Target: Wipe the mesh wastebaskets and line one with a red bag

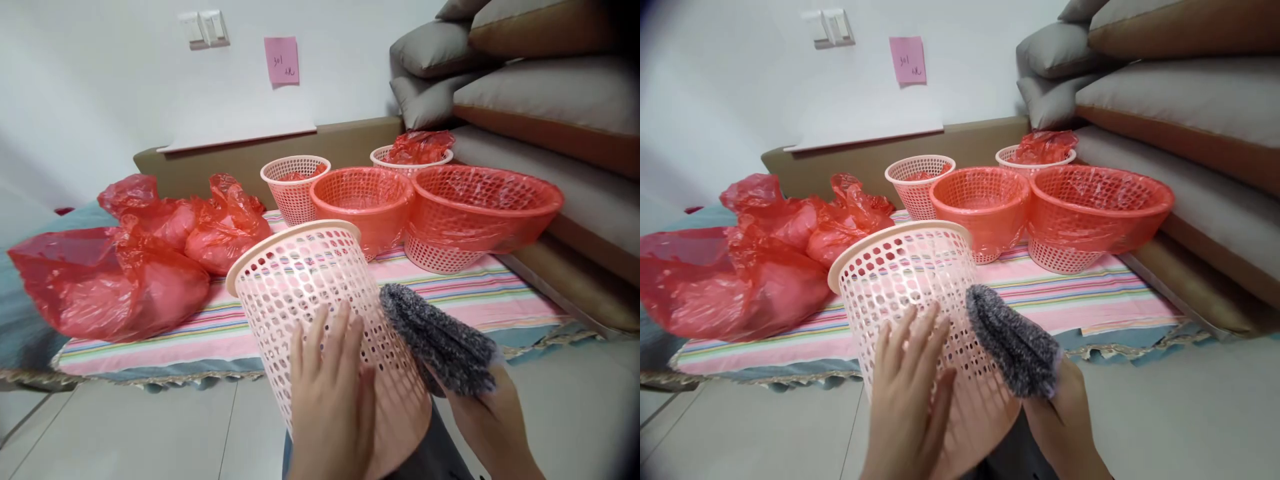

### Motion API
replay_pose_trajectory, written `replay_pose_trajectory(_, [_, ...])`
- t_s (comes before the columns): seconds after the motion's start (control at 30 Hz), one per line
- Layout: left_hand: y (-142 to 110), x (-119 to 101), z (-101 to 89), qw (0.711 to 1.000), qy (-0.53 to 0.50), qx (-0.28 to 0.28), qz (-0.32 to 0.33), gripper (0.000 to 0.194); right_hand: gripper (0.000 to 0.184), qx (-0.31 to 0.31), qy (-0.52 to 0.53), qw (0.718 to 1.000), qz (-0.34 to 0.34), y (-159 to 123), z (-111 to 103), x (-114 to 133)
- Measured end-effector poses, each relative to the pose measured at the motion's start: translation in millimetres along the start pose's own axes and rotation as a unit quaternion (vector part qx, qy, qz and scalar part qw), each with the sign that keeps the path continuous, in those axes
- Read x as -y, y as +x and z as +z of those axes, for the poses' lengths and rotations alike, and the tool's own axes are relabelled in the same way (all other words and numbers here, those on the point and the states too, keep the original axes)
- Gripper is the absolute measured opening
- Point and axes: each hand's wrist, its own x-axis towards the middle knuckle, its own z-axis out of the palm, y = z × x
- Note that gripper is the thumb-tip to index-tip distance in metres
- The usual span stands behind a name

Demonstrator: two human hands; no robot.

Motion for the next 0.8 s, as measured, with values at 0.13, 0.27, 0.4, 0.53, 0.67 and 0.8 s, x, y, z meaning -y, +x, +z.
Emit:
replay_pose_trajectory(0.13, [-18,-28,18.4,0.996,-0.055,-0.060,0.029,0.064,0.048,0.064,-0.020,0.992,-0.108,4,-3,20])
replay_pose_trajectory(0.27, [-18,-22,3.3,0.962,-0.198,-0.183,-0.037,0.048,0.050,0.086,-0.076,0.980,-0.163,-4,-3,8])
replay_pose_trajectory(0.4, [29,30,-36.6,0.952,-0.123,-0.264,-0.092,0.049,0.050,0.117,-0.096,0.970,-0.190,-12,-2,-7])
replay_pose_trajectory(0.53, [90,102,-38.5,0.982,-0.064,-0.147,-0.103,0.082,0.046,0.125,-0.119,0.959,-0.226,-10,4,-6])
replay_pose_trajectory(0.67, [114,145,-17.8,0.972,-0.147,-0.037,-0.181,0.035,0.046,0.128,-0.129,0.954,-0.240,-9,9,-2])
replay_pose_trajectory(0.8, [107,152,-25.8,0.950,-0.158,-0.113,-0.244,0.043,0.048,0.140,-0.108,0.956,-0.233,-11,-1,-11])
